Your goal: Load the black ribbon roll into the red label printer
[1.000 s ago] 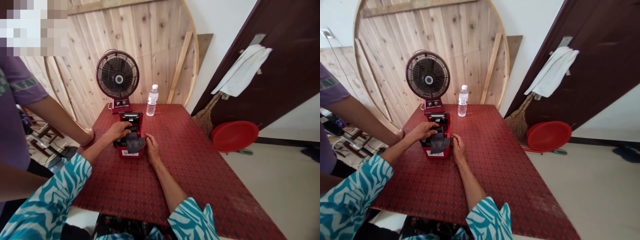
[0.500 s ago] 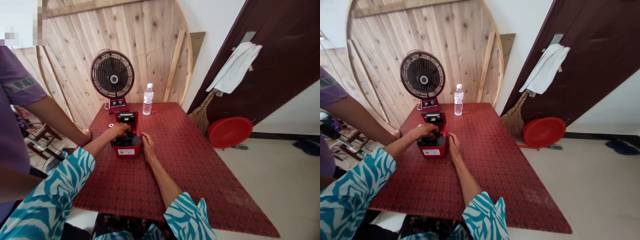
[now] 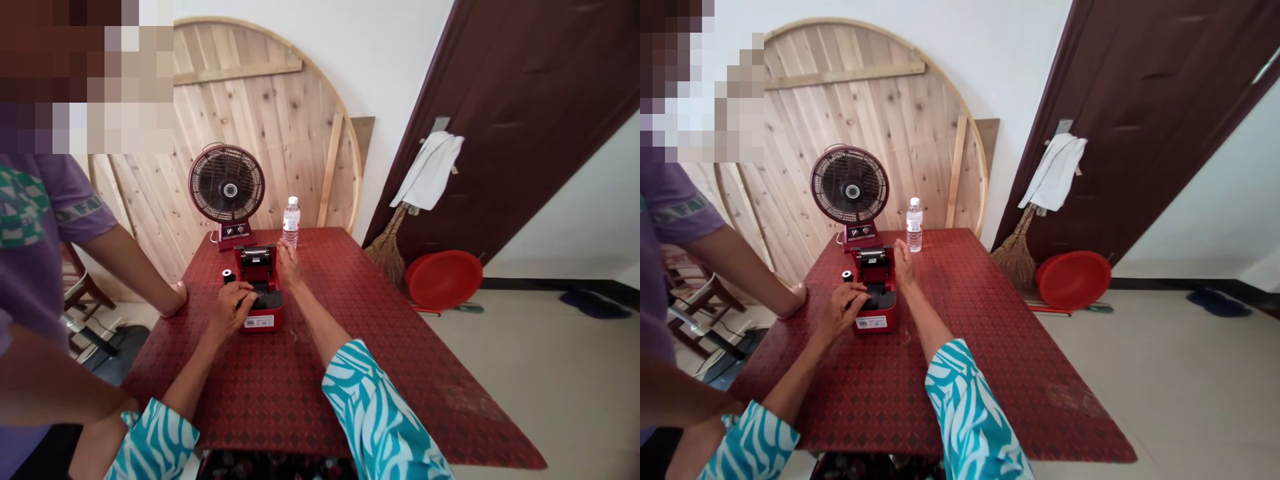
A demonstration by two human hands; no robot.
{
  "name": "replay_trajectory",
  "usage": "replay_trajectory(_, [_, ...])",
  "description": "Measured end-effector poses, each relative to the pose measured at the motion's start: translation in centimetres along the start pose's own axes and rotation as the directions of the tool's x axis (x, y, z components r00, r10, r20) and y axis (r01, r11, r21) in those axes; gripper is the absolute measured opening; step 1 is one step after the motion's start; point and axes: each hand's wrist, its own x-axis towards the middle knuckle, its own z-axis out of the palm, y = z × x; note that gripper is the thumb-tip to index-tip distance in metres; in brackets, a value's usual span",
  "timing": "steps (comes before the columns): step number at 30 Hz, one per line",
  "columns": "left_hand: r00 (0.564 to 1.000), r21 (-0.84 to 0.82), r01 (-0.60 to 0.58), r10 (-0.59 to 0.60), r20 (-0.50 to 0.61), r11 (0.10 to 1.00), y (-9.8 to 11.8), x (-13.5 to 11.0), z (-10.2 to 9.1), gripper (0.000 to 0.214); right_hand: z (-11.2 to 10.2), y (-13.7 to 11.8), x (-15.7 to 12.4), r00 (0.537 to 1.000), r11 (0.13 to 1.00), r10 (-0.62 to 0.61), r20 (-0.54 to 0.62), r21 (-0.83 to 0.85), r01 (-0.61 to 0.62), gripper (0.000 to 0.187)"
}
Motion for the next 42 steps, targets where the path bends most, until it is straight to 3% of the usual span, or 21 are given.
replay_trajectory(5, [0.983,0.185,-0.173,0.183,-0.036,0.967,0.0,-1.0,0.8,0.018,-0.1,-1.3,-1.6,0.990,0.987,-0.121,0.067,-0.099,0.127,0.036])
replay_trajectory(11, [0.969,0.212,-0.194,0.221,-0.114,0.958,0.2,-1.7,0.6,0.015,-2.4,-1.4,-6.3,0.960,0.939,-0.226,0.163,-0.225,0.259,0.031])
replay_trajectory(14, [0.970,0.153,-0.141,0.168,-0.175,0.978,-0.4,-1.7,0.1,0.020,-3.2,-0.9,-7.8,0.945,0.912,-0.241,0.219,-0.281,0.298,0.032])
replay_trajectory(17, [0.972,0.129,-0.017,0.046,-0.230,0.991,-1.4,-1.7,-0.3,0.029,-3.7,-0.3,-8.8,0.935,0.896,-0.245,0.259,-0.307,0.320,0.034])
replay_trajectory(25, [0.981,0.204,0.075,-0.036,-0.191,0.976,-2.9,-2.0,0.0,0.032,-4.3,0.7,-9.8,0.933,0.865,-0.250,0.261,-0.372,0.336,0.037])
replay_trajectory(30, [0.970,0.020,0.156,-0.149,-0.192,0.988,-2.7,-2.2,0.3,0.033,-4.6,0.3,-10.1,0.928,0.882,-0.243,0.282,-0.335,0.333,0.036])
replay_trajectory(33, [0.910,-0.250,0.318,-0.368,-0.189,0.914,-2.3,-2.1,0.4,0.033,-4.1,0.1,-10.2,0.958,0.933,-0.187,0.220,-0.265,0.243,0.035])
replay_trajectory(37, [0.727,-0.586,0.502,-0.677,-0.111,0.636,-1.7,-1.6,0.6,0.035,-3.6,1.4,-9.9,0.997,0.995,-0.080,0.002,-0.067,0.080,0.042])
replay_trajectory(40, [0.623,-0.701,0.574,-0.781,0.040,0.422,-2.0,-1.5,1.0,0.038,-3.8,3.2,-9.5,0.990,0.998,0.057,-0.129,0.033,-0.053,0.047])
replay_trajectory(42, [0.590,-0.734,0.595,-0.798,0.123,0.327,-2.3,-1.5,1.2,0.042,-4.1,4.3,-9.3,0.982,0.991,0.124,-0.140,0.073,-0.114,0.047])
